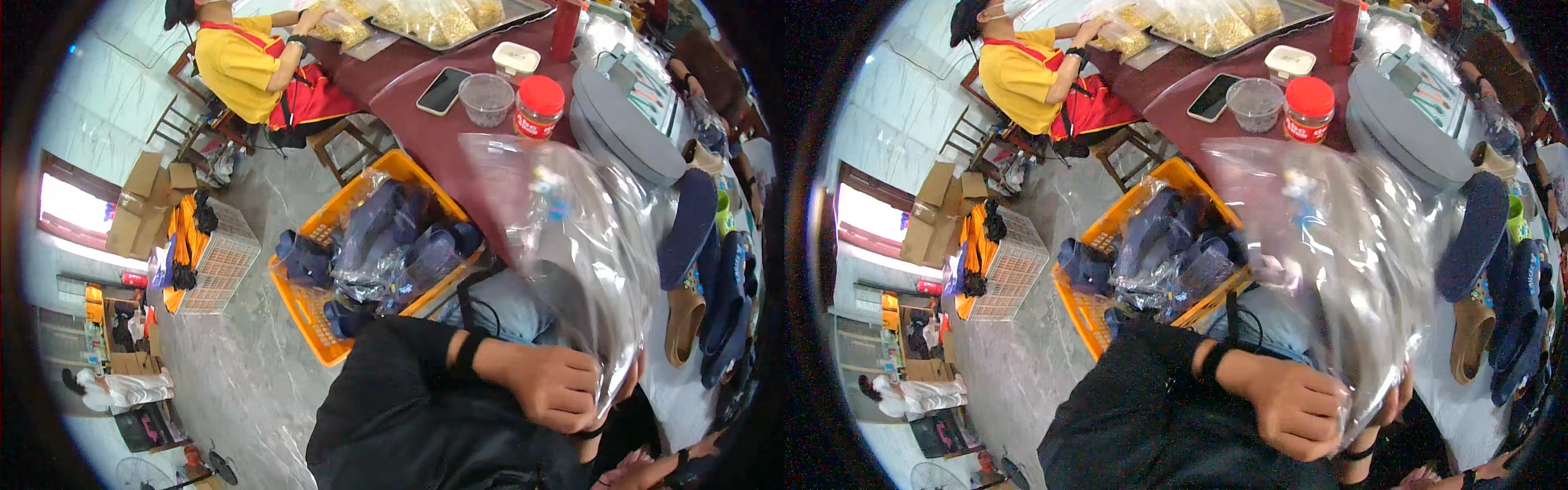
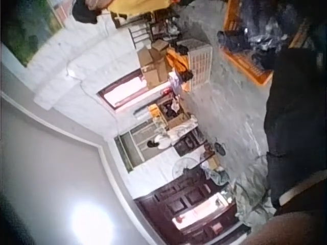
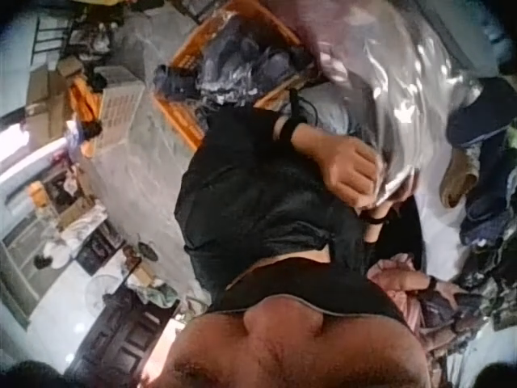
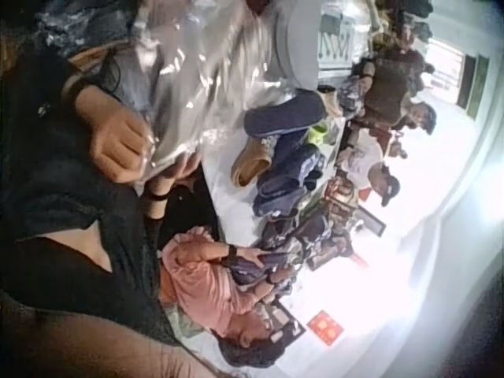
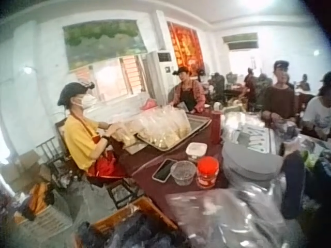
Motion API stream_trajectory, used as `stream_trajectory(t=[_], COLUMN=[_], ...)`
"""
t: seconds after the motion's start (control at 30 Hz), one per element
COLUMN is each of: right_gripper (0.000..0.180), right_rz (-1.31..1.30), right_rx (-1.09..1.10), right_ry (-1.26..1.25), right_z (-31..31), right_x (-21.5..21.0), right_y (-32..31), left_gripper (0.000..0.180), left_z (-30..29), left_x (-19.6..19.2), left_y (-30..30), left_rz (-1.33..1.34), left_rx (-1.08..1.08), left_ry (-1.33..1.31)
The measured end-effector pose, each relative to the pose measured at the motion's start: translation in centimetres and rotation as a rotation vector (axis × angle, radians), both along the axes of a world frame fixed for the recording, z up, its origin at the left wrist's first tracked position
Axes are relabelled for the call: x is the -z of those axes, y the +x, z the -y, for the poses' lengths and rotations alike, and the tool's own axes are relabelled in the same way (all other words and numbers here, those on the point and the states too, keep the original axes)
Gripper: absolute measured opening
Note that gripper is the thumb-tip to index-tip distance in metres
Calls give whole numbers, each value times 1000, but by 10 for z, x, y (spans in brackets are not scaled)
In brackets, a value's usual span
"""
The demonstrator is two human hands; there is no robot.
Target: Inspecting and placing plastic clogs into clear plastic bags for packaging.
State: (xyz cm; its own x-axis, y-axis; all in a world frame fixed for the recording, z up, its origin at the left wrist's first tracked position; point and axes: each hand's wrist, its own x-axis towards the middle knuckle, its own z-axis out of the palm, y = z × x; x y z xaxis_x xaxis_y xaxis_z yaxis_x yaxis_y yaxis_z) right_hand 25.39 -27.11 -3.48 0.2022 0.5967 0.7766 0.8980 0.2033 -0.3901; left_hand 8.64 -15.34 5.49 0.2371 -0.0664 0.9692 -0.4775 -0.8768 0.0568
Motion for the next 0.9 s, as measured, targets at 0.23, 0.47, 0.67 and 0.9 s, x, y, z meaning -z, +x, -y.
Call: stream_trajectory(t=[0.23, 0.47, 0.67, 0.9], right_gripper=[81, 70, 65, 56], right_rz=[-30, -232, -206, -102], right_rx=[-498, -409, -313, -271], right_ry=[-144, -225, -206, -234], right_z=[-84, -51, -40, -51], right_x=[-72, -45, -51, -66], right_y=[-36, -8, 5, 5], left_gripper=[6, 16, 17, 24], left_z=[-101, -125, -96, -102], left_x=[-47, -45, -13, -43], left_y=[-144, -281, -296, -185], left_rz=[109, 283, -367, -1043], left_rx=[-899, -1420, -2037, -1345], left_ry=[-947, -667, -575, -743])
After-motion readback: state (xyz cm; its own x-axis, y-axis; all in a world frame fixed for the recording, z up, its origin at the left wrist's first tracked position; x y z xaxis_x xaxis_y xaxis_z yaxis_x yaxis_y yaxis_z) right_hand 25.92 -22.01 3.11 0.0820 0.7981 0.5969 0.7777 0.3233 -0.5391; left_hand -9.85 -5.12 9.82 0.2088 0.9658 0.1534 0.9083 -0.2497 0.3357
